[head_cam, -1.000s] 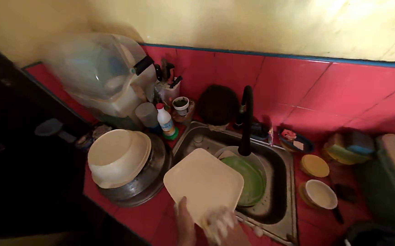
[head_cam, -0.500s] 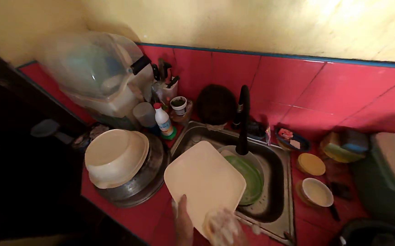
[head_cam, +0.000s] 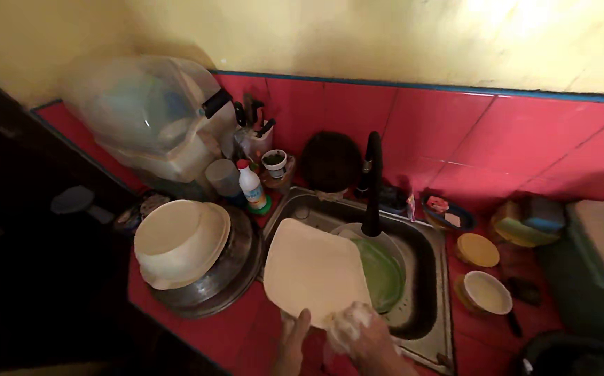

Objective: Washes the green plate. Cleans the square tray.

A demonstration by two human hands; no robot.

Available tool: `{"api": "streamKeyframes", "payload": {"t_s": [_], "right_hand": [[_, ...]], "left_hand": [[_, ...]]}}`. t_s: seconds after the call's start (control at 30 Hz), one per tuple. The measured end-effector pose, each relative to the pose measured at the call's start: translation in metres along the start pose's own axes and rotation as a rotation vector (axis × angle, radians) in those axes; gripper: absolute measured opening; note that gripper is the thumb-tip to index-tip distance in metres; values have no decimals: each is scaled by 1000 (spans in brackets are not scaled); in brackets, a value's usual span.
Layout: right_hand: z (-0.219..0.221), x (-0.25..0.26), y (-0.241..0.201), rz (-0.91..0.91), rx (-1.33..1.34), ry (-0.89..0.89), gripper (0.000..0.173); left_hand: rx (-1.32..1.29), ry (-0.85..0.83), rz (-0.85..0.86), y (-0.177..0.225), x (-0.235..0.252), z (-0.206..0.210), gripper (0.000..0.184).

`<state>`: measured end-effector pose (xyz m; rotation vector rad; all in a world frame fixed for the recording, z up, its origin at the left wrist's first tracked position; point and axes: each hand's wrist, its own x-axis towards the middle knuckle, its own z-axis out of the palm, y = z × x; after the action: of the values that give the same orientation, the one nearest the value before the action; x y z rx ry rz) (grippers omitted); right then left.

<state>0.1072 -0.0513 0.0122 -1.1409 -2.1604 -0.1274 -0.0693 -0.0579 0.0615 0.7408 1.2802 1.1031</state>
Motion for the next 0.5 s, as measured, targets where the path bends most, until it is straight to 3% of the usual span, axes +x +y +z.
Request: {"api": "streamKeyframes", "payload": {"t_s": [0.13, 0.23, 0.3, 0.37, 0.43, 0.5], "right_hand": [[4, 11, -52, 116, 130, -156, 26], [3, -6, -37, -25, 348, -316, 29], [-3, -18, -9, -127, 380, -431, 32], [0, -29, 27, -119, 292, -399, 41], [-1, -27, 56, 52, 222, -407, 53], [-3, -12, 65, 280, 179, -461, 52]], "left_hand": [[57, 318, -5, -9, 4, 19, 56], [63, 409, 15, -9, 12, -3, 58], [73, 417, 50, -7, 11, -20, 58], [120, 368, 88, -7, 9, -34, 59], [161, 301, 77, -6, 5, -41, 59], [181, 201, 64, -9, -1, -38, 58]]}}
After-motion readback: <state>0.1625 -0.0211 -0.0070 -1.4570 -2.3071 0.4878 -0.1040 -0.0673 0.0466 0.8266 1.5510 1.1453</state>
